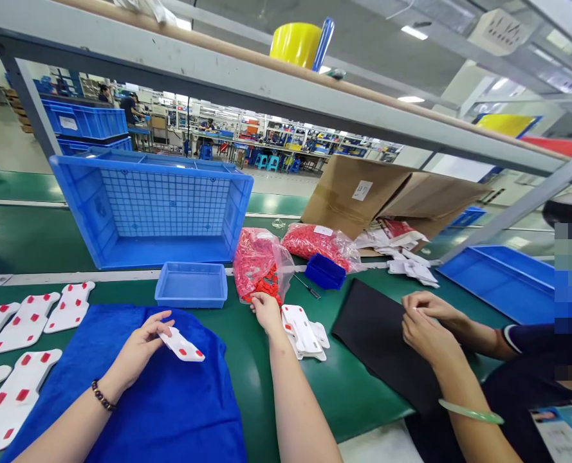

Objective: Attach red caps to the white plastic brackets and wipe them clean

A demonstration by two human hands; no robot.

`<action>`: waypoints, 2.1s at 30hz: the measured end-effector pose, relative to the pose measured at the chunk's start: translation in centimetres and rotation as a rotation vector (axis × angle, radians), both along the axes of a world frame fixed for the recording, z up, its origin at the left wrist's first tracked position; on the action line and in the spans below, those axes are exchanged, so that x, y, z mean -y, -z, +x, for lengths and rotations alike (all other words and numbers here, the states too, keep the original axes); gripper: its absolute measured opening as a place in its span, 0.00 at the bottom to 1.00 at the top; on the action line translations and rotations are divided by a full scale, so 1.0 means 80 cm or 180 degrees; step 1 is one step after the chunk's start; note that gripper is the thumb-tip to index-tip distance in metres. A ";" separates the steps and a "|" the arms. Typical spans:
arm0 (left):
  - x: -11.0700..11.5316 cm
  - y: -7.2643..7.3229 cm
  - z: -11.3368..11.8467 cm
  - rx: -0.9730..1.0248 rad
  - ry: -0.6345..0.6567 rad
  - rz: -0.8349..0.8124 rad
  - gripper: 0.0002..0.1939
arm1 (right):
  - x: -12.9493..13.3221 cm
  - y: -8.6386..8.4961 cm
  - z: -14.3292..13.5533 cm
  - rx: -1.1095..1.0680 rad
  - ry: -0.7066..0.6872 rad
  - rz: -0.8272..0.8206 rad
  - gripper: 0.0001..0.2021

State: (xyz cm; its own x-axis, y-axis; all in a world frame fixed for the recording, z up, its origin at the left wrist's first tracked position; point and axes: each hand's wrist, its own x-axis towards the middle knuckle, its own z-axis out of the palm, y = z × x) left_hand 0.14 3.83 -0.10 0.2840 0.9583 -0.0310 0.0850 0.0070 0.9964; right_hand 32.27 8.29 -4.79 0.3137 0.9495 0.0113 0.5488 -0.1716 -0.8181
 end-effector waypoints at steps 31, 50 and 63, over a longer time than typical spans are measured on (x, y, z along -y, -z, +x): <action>0.029 -0.010 -0.001 -0.2934 0.0484 0.0798 0.13 | -0.011 -0.070 -0.059 0.0624 -0.0514 0.0478 0.11; 0.027 -0.011 -0.001 -0.2540 0.0488 0.0760 0.07 | -0.082 -0.075 -0.144 0.2823 -0.0975 -0.0213 0.06; 0.016 0.001 -0.005 -0.2765 0.0206 0.0661 0.09 | -0.054 -0.102 -0.117 0.1768 -0.0810 0.0572 0.05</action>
